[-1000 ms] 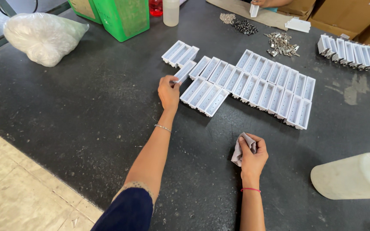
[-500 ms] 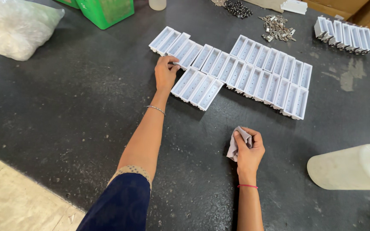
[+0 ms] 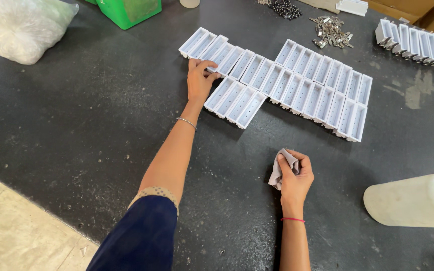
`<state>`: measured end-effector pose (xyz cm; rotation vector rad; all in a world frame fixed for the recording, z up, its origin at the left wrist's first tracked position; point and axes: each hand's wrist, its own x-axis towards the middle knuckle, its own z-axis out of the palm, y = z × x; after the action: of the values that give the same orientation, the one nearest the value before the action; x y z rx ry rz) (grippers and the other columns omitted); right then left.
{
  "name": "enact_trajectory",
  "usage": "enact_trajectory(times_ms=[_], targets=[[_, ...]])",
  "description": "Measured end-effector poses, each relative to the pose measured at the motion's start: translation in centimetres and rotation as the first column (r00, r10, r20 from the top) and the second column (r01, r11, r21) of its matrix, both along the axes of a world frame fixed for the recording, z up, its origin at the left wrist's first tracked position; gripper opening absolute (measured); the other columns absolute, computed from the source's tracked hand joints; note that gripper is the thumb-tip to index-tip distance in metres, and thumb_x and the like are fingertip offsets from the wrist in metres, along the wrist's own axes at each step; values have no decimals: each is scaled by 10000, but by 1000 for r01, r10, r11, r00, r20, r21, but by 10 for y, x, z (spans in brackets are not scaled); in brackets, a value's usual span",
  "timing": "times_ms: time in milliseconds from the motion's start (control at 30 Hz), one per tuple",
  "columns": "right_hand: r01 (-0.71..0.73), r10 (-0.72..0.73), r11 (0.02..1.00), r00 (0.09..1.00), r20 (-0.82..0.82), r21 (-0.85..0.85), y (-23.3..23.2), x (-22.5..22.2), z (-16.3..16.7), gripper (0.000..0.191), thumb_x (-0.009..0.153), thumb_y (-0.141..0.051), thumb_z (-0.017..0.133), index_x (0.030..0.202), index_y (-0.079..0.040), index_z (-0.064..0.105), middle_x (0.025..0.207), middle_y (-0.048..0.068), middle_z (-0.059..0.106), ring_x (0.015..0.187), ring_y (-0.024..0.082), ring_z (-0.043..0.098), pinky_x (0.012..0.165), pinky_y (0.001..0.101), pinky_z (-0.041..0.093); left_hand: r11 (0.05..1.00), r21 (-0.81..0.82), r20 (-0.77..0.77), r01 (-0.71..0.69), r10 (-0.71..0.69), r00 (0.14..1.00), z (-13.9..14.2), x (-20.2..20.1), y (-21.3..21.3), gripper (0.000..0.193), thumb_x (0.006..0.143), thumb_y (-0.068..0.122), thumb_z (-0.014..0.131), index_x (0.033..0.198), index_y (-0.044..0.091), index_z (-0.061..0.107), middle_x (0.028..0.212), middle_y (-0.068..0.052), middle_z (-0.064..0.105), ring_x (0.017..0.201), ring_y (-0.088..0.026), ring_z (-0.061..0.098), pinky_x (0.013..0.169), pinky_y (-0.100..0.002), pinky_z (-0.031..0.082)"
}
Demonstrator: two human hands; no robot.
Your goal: The person wipes the interior of small white plastic trays with a cloth, one at a time, then places each tray into a growing stack on the table. The person repeats this cycle for multiple trays.
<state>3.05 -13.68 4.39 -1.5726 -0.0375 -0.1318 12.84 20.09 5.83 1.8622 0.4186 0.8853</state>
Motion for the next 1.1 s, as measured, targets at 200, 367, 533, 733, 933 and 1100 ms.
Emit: enact_trajectory(times_ms=[200,367,533,733,933,1100], targets=[[-4,5,1000,1000,-17,25,-1,2,-4,187,893,-66,777,1060,-45,694,1023,27,713,903,83,651,795,238,538,999,40,14,-35,35,999,-3,8,2,278,765,-6,857,981,109,723,1050,-48,554,830,-169,726,734,-325,585],[-8,8,1000,1000,-12,11,1,1,-1,188,895,-71,779,1061,-43,695,1019,25,708,893,80,644,774,233,531,999,30,53,-17,16,998,-11,14,6,311,772,-10,846,1022,93,693,951,-54,580,803,-186,691,736,-317,606],[19,-20,1000,997,-68,-24,2,0,4,192,894,-85,780,1062,-43,698,1015,31,705,864,93,633,716,257,511,999,-2,98,43,-43,994,-15,17,8,310,823,-38,784,1073,98,661,932,-30,640,835,-160,719,747,-319,606],[5,-5,1000,1000,-17,-10,1,2,-1,201,888,-76,783,1065,-38,696,1043,36,714,919,93,658,800,246,542,997,-31,22,-77,78,997,-13,14,8,288,897,-72,688,1112,61,549,1156,-95,533,885,-227,700,820,-372,565],[-2,3,1000,1000,-3,9,-1,5,-8,214,883,-63,790,1071,-34,691,1047,42,712,924,96,656,807,247,536,953,254,-149,-168,210,966,-11,15,4,559,799,-155,572,1267,147,618,1263,-106,436,1180,-332,492,924,-430,505],[10,-10,1000,1000,-11,-11,-1,4,-7,202,887,-64,783,1066,-34,696,1048,44,713,931,99,659,814,246,541,949,254,-149,-186,229,962,-14,18,3,524,791,-160,593,1226,132,618,1256,-117,421,1170,-337,491,929,-425,510]])
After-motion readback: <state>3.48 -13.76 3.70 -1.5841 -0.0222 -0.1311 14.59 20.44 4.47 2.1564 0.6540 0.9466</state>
